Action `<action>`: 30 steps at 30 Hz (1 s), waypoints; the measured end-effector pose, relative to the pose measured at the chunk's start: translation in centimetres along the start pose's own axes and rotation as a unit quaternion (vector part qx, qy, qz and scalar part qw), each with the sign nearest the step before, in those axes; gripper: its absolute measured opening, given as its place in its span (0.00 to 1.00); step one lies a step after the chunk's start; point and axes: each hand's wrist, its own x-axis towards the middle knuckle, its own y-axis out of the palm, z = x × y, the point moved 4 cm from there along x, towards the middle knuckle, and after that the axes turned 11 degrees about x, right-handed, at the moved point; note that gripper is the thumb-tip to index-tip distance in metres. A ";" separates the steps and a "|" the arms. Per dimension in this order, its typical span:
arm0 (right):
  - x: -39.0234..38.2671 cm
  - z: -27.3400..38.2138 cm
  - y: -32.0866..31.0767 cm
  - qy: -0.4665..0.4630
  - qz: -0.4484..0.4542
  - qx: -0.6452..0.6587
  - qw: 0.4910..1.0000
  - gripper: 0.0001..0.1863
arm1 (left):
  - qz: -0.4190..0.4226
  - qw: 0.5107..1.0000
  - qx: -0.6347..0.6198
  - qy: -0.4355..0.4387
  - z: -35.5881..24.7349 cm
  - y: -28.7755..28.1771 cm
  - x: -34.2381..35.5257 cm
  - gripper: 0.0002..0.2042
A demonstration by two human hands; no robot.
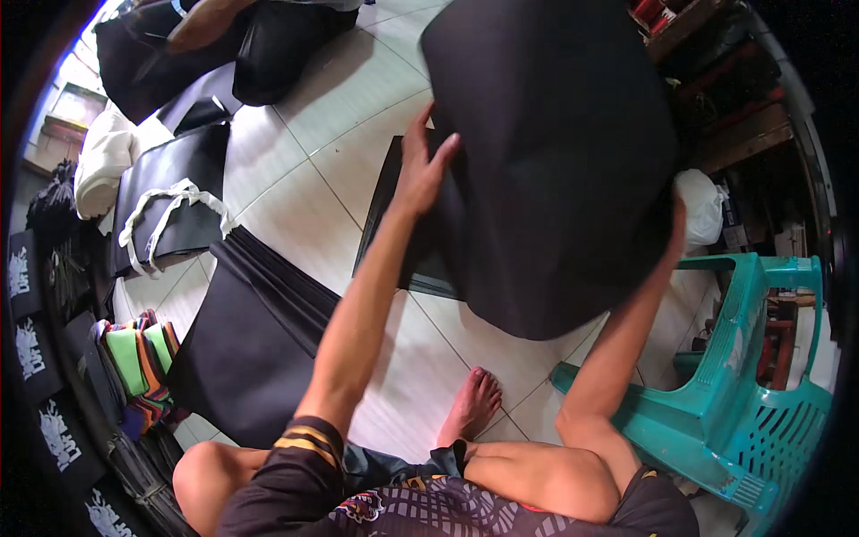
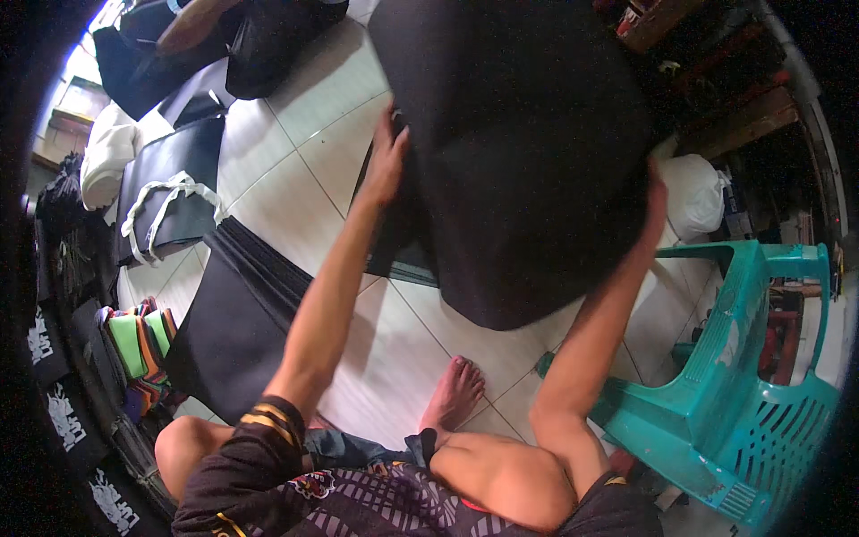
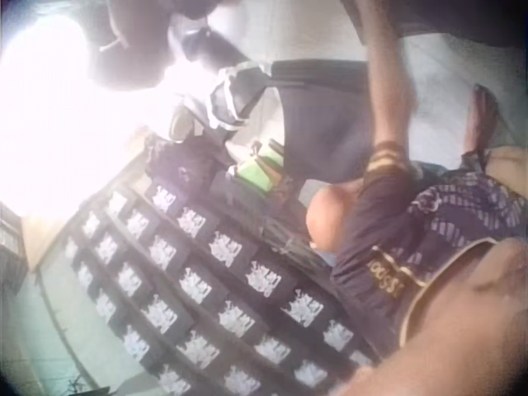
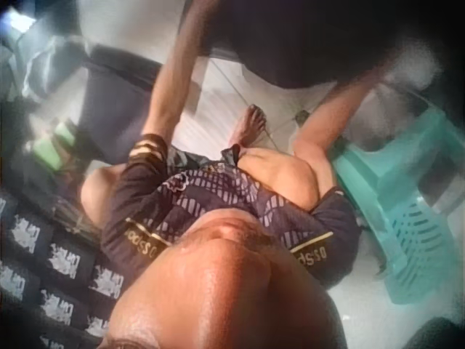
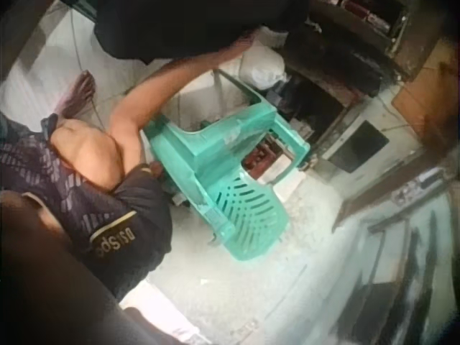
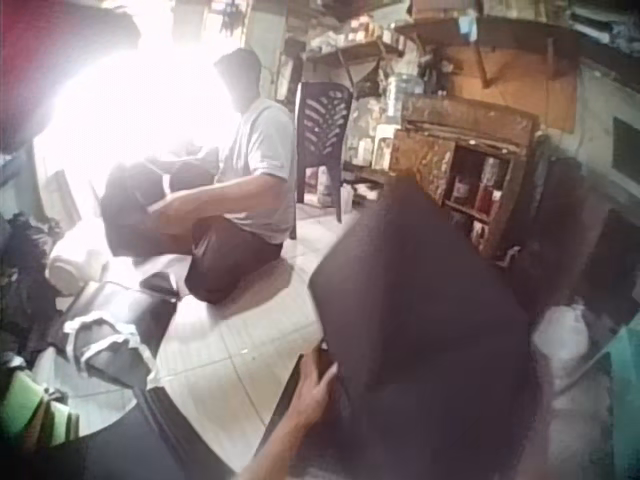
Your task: The person picks up large black fabric sheets from the floor, aligns the edges, and folds them into sections by hand before placing them onto a growing stack.
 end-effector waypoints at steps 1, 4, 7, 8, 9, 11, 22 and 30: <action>0.9 -1.5 -3.2 0.028 -0.071 -0.046 0.996 0.27 | 0.087 0.993 -0.083 -0.015 -0.4 1.1 1.8 0.39; 0.4 -5.4 -8.8 0.090 -0.189 -0.102 0.973 0.29 | 0.285 0.948 -0.126 -0.062 -2.6 3.8 3.2 0.42; -2.5 -11.0 -7.3 0.101 -0.168 -0.017 0.980 0.31 | 0.393 0.913 -0.055 -0.094 -0.7 2.0 1.6 0.35; -4.2 -12.2 -5.7 0.095 -0.145 0.020 0.985 0.34 | 0.354 0.911 -0.141 -0.159 0.6 1.2 0.9 0.35; -5.8 -11.7 -5.2 0.079 -0.128 0.042 0.988 0.36 | 0.314 0.892 -0.240 -0.219 1.1 1.8 0.3 0.35; -6.4 -10.7 -7.2 0.062 -0.115 0.071 0.989 0.39 | 0.333 0.870 -0.290 -0.218 1.1 1.5 0.1 0.28; -5.9 -5.5 -5.4 0.035 0.096 0.000 0.995 0.37 | 0.192 0.963 -0.134 -0.131 -9.4 -6.4 7.2 0.19; -2.5 3.5 3.4 -0.073 0.025 -0.069 0.995 0.30 | 0.153 0.981 0.023 -0.121 -14.3 -15.6 7.8 0.21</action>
